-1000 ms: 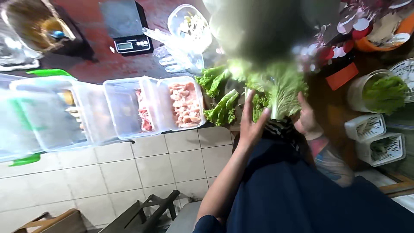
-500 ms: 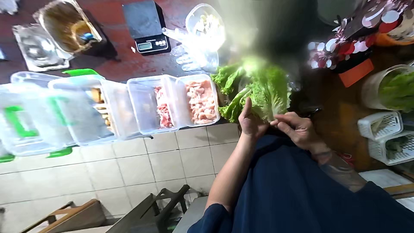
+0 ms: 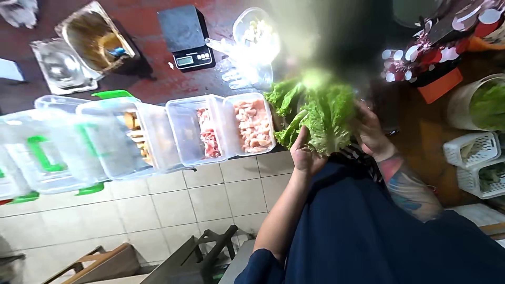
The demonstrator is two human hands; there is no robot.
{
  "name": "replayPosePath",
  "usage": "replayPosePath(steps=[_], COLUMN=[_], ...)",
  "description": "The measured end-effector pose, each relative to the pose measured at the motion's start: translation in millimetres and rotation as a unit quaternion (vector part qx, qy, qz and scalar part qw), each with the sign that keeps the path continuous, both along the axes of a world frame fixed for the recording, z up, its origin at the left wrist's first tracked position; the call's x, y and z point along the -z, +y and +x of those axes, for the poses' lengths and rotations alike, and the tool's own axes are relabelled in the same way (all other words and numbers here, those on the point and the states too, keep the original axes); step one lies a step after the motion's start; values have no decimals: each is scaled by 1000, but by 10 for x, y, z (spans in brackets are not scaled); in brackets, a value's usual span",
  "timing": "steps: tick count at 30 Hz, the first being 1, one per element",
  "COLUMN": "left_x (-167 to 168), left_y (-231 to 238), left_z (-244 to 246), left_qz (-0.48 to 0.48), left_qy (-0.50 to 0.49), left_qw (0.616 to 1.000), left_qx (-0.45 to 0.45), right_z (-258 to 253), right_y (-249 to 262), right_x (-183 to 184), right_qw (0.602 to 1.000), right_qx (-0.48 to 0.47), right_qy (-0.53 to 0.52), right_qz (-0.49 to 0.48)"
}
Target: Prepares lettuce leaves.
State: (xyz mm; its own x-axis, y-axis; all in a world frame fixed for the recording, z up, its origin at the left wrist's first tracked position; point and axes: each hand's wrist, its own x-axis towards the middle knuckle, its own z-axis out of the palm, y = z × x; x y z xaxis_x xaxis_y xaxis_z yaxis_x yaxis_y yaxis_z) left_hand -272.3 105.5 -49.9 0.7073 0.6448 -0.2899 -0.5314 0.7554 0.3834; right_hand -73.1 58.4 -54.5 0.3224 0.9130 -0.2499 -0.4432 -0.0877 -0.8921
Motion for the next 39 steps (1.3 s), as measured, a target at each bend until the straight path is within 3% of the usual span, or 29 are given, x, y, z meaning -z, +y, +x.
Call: replayPosePath(steps=[9,18,29,39], left_x=[37,32,-38,-65], left_y=[76,90,75,54], left_z=[-105,-164,-124,-12], left_qz=[-65,-69,-75,-82], left_qy=[-51,-74,-60,-50], left_qw=[996,995,995,995], left_qx=[-16,-3,-15,-12], right_z=[-174,-138,-160,-105], right_y=[-236,-258,-389,-384], right_x=[-84,-126,-314,-247], right_qw=[998,999,998,992], right_qx=[41,46,49,106], right_qy=[-39,13,-28,-59], right_qz=[-1,1,42,42])
